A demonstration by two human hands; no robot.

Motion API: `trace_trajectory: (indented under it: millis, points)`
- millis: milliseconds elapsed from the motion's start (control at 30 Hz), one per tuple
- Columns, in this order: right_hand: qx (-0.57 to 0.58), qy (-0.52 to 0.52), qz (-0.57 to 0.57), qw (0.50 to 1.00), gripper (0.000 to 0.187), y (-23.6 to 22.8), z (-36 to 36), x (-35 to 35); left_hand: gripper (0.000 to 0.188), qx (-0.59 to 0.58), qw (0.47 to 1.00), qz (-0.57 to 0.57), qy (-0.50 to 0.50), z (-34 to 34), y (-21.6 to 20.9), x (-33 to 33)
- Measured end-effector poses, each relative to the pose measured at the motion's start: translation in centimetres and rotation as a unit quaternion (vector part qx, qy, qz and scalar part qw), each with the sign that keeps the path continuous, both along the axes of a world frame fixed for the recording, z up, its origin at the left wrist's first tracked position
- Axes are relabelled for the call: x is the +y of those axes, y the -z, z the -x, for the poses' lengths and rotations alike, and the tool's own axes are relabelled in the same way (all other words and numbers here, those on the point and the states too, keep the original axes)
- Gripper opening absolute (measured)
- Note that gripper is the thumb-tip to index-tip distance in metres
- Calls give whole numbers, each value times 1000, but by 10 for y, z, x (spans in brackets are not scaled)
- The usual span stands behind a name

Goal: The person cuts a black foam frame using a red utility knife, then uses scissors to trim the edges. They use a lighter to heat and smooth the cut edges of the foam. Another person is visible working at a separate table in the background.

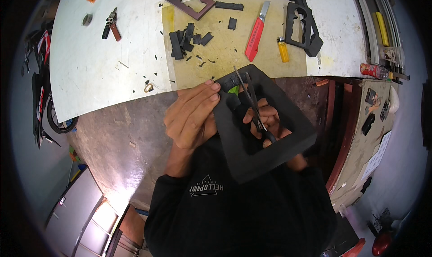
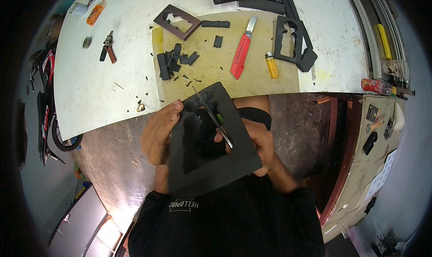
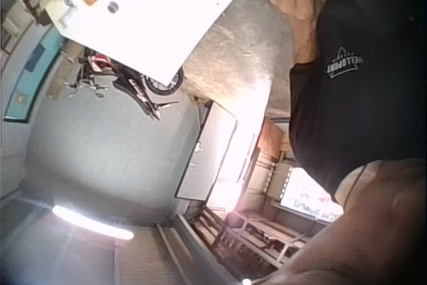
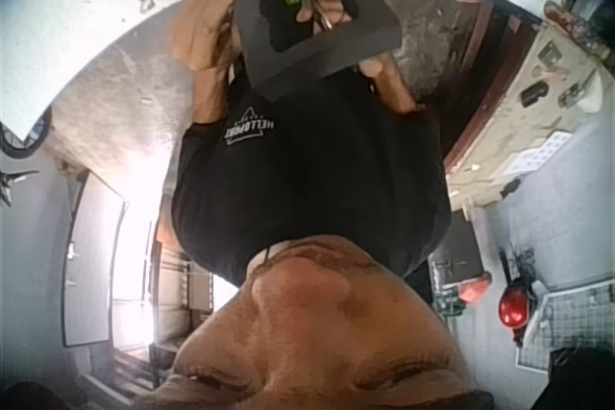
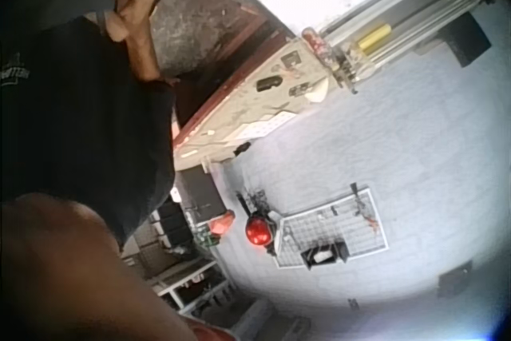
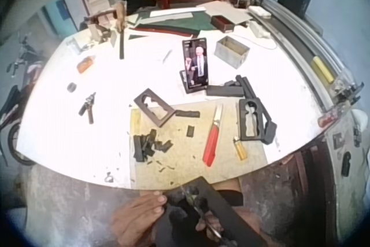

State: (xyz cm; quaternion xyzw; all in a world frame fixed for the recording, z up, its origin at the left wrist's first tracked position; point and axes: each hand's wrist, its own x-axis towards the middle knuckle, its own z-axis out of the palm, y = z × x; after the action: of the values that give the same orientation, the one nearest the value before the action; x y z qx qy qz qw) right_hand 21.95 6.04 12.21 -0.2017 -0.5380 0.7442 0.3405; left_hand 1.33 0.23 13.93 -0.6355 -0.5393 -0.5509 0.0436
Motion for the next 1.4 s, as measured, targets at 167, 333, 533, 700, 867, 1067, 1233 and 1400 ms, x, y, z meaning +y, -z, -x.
trace_trajectory:
  millis: [167, 333, 533, 700, 867, 1067, 1233, 1400]
  points:
    - [-17, -7, -19, 1000, 30, -1, -2, 1, 21, -1, 1000, -3, -2, 0, 0, 1]
    - [-6, 4, -24, 1000, 32, -2, -1, 0, 20, 1, 1000, -1, 3, 0, 0, 0]
    - [17, 23, -69, 997, 29, 8, 1, -3, 22, -14, 1000, 7, -20, -5, -4, 0]
    - [-6, 21, -28, 999, 29, -5, -2, -6, 24, -15, 1000, 13, -23, -6, -8, -1]
    - [5, 21, -29, 999, 32, 3, -2, -5, 24, -22, 999, 12, -28, -5, -1, 0]
    - [30, 17, -66, 997, 32, 12, -1, 0, 25, -14, 999, 23, -24, -4, -2, 0]
    - [-6, -12, -30, 999, 31, 11, -10, -2, 24, -1, 1000, -5, -9, -1, 4, 0]
    - [-6, -13, -37, 999, 28, 12, -11, -2, 24, 4, 1000, -11, -8, -1, 6, 0]
